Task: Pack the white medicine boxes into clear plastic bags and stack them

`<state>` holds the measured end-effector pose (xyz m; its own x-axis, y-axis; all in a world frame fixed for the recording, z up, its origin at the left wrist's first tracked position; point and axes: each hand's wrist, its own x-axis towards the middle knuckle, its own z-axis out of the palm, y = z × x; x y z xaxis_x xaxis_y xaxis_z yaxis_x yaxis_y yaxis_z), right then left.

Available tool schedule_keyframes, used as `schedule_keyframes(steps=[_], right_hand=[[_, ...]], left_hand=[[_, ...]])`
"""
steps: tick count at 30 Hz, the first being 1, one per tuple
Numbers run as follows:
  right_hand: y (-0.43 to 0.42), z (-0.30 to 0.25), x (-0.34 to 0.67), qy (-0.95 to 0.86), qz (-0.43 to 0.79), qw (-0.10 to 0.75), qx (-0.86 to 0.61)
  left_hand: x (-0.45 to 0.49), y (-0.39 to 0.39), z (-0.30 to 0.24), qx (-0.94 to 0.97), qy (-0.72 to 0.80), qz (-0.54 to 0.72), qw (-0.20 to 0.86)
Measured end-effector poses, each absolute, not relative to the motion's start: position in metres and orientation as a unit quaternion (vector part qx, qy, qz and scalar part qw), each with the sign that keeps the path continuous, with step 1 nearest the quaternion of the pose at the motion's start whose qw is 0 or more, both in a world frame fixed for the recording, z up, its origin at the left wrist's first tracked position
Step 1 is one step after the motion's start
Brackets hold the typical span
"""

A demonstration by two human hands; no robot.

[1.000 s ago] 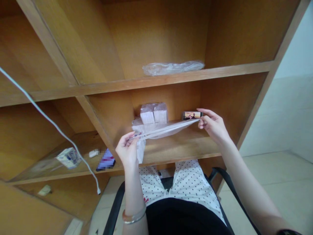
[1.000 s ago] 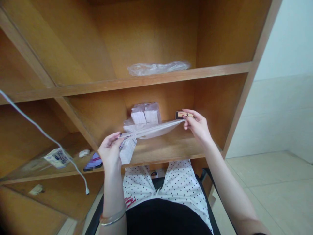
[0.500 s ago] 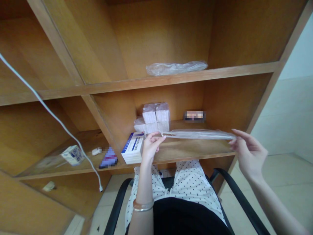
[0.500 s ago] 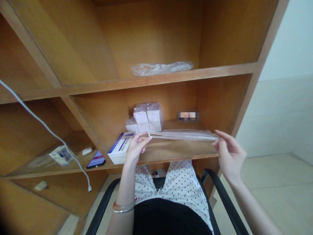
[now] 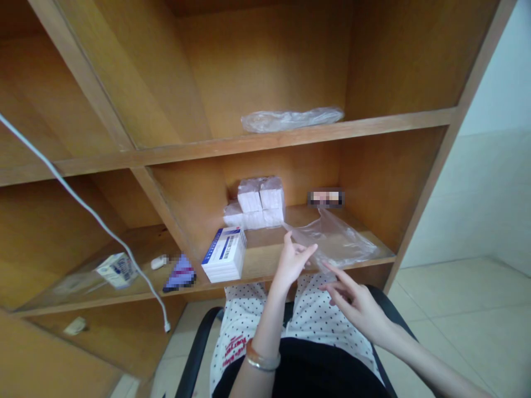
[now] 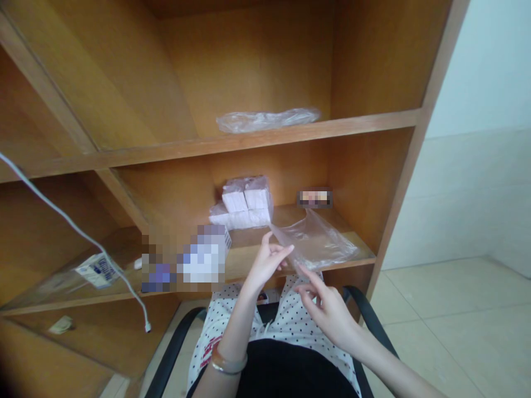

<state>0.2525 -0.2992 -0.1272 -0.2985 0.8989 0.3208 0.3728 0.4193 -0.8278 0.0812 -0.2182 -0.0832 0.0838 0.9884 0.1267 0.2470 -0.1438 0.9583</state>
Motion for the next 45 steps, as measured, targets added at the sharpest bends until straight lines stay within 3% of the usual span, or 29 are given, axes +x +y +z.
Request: schedule_keyframes(steps=[2, 7, 9, 11, 15, 25, 31, 38, 45], right_hand=[[-0.292, -0.122, 0.261, -0.772, 0.287, 0.374, -0.425], [-0.248, -0.116, 0.309, -0.714, 0.111, 0.462, -0.514], [-0.222, -0.119, 0.33, -0.709, 0.016, 0.436, -0.553], [-0.2, -0.125, 0.345, -0.71, -0.027, 0.39, -0.586], [-0.179, -0.135, 0.357, -0.708, 0.001, 0.307, -0.635], [-0.231, -0.124, 0.359, -0.612, -0.064, 0.258, -0.745], [-0.234, -0.127, 0.371, -0.617, -0.092, 0.26, -0.737], [-0.234, -0.118, 0.358, -0.602, -0.131, 0.32, -0.72], [-0.201, -0.097, 0.346, -0.719, -0.138, 0.334, -0.594]], left_hand=[[0.088, -0.215, -0.09, 0.614, 0.52, 0.471, 0.362], [0.097, -0.222, -0.09, 0.672, 0.583, 0.439, 0.129], [0.105, -0.228, -0.089, 0.699, 0.581, 0.41, 0.073], [0.114, -0.233, -0.09, 0.73, 0.553, 0.393, 0.081], [0.127, -0.235, -0.103, 0.788, 0.481, 0.355, 0.148], [0.123, -0.216, -0.121, 0.823, 0.473, 0.295, 0.109], [0.136, -0.203, -0.124, 0.835, 0.475, 0.263, 0.087], [0.14, -0.197, -0.125, 0.843, 0.475, 0.246, 0.056], [0.141, -0.196, -0.118, 0.864, 0.454, 0.214, 0.043]])
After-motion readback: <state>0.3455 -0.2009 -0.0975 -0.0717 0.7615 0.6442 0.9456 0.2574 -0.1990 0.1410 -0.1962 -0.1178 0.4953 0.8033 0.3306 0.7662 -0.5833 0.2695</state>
